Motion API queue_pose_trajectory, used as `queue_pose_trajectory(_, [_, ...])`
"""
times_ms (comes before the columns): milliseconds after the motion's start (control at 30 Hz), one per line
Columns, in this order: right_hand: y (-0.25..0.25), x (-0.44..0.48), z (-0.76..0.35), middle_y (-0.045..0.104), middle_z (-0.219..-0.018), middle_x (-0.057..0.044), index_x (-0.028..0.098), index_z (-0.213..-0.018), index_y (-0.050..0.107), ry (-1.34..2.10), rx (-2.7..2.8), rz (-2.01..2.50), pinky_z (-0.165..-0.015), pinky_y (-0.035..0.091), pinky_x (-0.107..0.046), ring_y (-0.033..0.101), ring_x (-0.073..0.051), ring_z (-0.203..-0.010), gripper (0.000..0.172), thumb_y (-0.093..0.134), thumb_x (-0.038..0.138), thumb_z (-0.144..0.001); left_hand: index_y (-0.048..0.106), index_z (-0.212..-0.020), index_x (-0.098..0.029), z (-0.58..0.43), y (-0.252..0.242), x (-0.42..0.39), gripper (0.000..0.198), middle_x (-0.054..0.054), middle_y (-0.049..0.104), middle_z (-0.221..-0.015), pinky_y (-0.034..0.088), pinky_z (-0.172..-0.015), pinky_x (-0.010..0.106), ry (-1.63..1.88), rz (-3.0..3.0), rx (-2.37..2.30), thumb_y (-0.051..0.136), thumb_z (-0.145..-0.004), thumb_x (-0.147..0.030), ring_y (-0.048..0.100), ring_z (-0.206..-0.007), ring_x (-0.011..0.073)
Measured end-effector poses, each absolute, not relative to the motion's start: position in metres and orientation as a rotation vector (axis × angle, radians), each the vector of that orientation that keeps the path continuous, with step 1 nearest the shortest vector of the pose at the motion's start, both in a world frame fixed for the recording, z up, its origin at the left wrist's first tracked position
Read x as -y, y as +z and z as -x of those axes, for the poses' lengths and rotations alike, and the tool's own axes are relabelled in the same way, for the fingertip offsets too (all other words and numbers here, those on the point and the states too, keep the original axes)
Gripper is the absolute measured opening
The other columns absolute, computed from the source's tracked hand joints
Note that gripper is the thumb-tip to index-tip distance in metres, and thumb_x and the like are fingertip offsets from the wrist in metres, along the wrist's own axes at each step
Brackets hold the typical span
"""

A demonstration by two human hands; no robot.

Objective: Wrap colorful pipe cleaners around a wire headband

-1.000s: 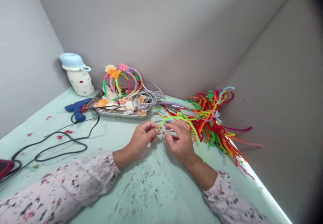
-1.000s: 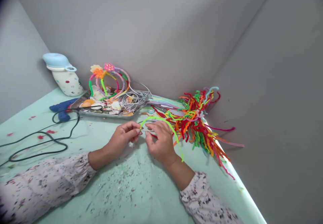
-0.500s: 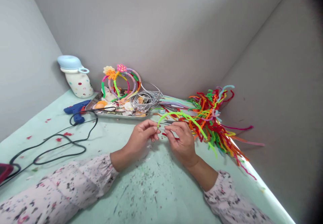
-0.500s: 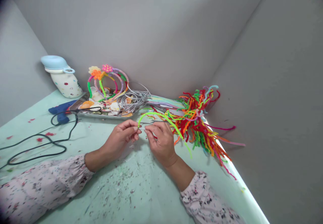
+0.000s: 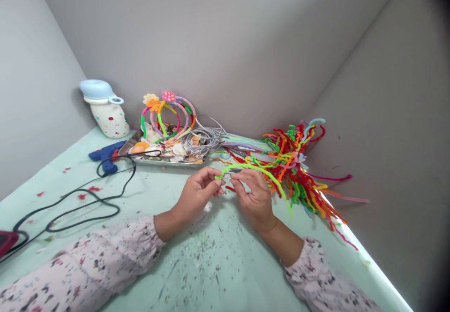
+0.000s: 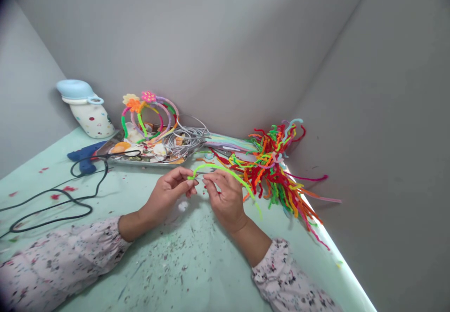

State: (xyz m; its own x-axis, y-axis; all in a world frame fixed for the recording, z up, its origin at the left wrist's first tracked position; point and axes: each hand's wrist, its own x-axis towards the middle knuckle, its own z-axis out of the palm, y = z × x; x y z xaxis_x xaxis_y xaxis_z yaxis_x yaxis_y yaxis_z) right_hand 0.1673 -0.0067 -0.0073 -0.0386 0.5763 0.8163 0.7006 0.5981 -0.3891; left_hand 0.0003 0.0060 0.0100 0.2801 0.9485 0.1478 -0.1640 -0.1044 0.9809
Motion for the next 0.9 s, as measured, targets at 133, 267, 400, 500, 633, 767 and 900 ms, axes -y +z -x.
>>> queue_pose_trajectory(133, [-0.006, 0.008, -0.166, 0.070, -0.089, -0.001, 0.027, -0.094, 0.069, -0.148, 1.715, 1.082, -0.082, 0.051, -0.038, 0.064, -0.019, -0.089, 0.012, 0.059, 0.025, -0.087, 0.057, -0.093, -0.018, -0.001, 0.006, -0.006, 0.020, 0.000, 0.064, -0.069, 0.046, -0.058, 0.023, 1.174, -1.398, -0.858, 0.065, -0.078, -0.027, 0.061, -0.064, 0.0128])
queue_pose_trajectory(267, [-0.006, 0.008, -0.167, 0.071, -0.088, 0.001, 0.028, -0.094, 0.069, -0.136, 1.727, 1.094, -0.083, 0.050, -0.038, 0.064, -0.018, -0.086, 0.013, 0.059, 0.025, -0.087, 0.058, -0.094, -0.018, 0.000, 0.000, -0.007, 0.020, 0.000, 0.065, -0.069, 0.046, -0.058, 0.023, 1.189, -1.458, -0.884, 0.064, -0.079, -0.029, 0.063, -0.066, 0.0142])
queue_pose_trajectory(400, [-0.007, 0.007, -0.167, 0.068, -0.087, -0.002, 0.026, -0.092, 0.070, -0.080, 1.719, 1.087, -0.079, 0.051, -0.037, 0.062, -0.019, -0.085, 0.012, 0.059, 0.026, -0.087, 0.059, -0.095, -0.019, 0.001, -0.002, -0.007, 0.019, 0.001, 0.066, -0.070, 0.047, -0.059, 0.023, 1.201, -1.528, -0.906, 0.062, -0.081, -0.029, 0.064, -0.066, 0.0139])
queue_pose_trajectory(500, [-0.007, 0.006, -0.167, 0.064, -0.087, -0.004, 0.025, -0.091, 0.070, -0.070, 1.715, 1.082, -0.077, 0.050, -0.036, 0.060, -0.019, -0.086, 0.013, 0.058, 0.026, -0.087, 0.060, -0.094, -0.019, 0.001, -0.002, -0.006, 0.017, 0.001, 0.066, -0.072, 0.047, -0.059, 0.022, 1.203, -1.534, -0.914, 0.062, -0.081, -0.029, 0.064, -0.066, 0.0133])
queue_pose_trajectory(633, [-0.009, 0.006, -0.168, 0.061, -0.090, -0.004, 0.024, -0.095, 0.069, -0.066, 1.726, 1.101, -0.078, 0.050, -0.036, 0.059, -0.019, -0.088, 0.014, 0.058, 0.026, -0.087, 0.061, -0.093, -0.019, 0.001, 0.001, -0.005, 0.015, 0.001, 0.066, -0.070, 0.048, -0.059, 0.022, 1.206, -1.505, -0.923, 0.061, -0.081, -0.028, 0.064, -0.065, 0.0132])
queue_pose_trajectory(767, [-0.010, 0.006, -0.169, 0.060, -0.094, -0.004, 0.024, -0.098, 0.067, -0.052, 1.752, 1.094, -0.081, 0.049, -0.035, 0.058, -0.018, -0.090, 0.014, 0.058, 0.023, -0.087, 0.060, -0.092, -0.018, 0.000, 0.005, -0.003, 0.014, 0.001, 0.066, -0.069, 0.049, -0.060, 0.023, 1.199, -1.500, -0.925, 0.060, -0.082, -0.028, 0.063, -0.065, 0.0135])
queue_pose_trajectory(900, [-0.011, 0.006, -0.170, 0.060, -0.092, -0.003, 0.025, -0.097, 0.067, -0.069, 1.754, 1.079, -0.078, 0.049, -0.034, 0.058, -0.018, -0.088, 0.013, 0.058, 0.024, -0.087, 0.059, -0.091, -0.017, 0.000, 0.004, -0.003, 0.014, 0.000, 0.064, -0.068, 0.048, -0.058, 0.023, 1.202, -1.504, -0.928, 0.059, -0.083, -0.028, 0.063, -0.063, 0.0133])
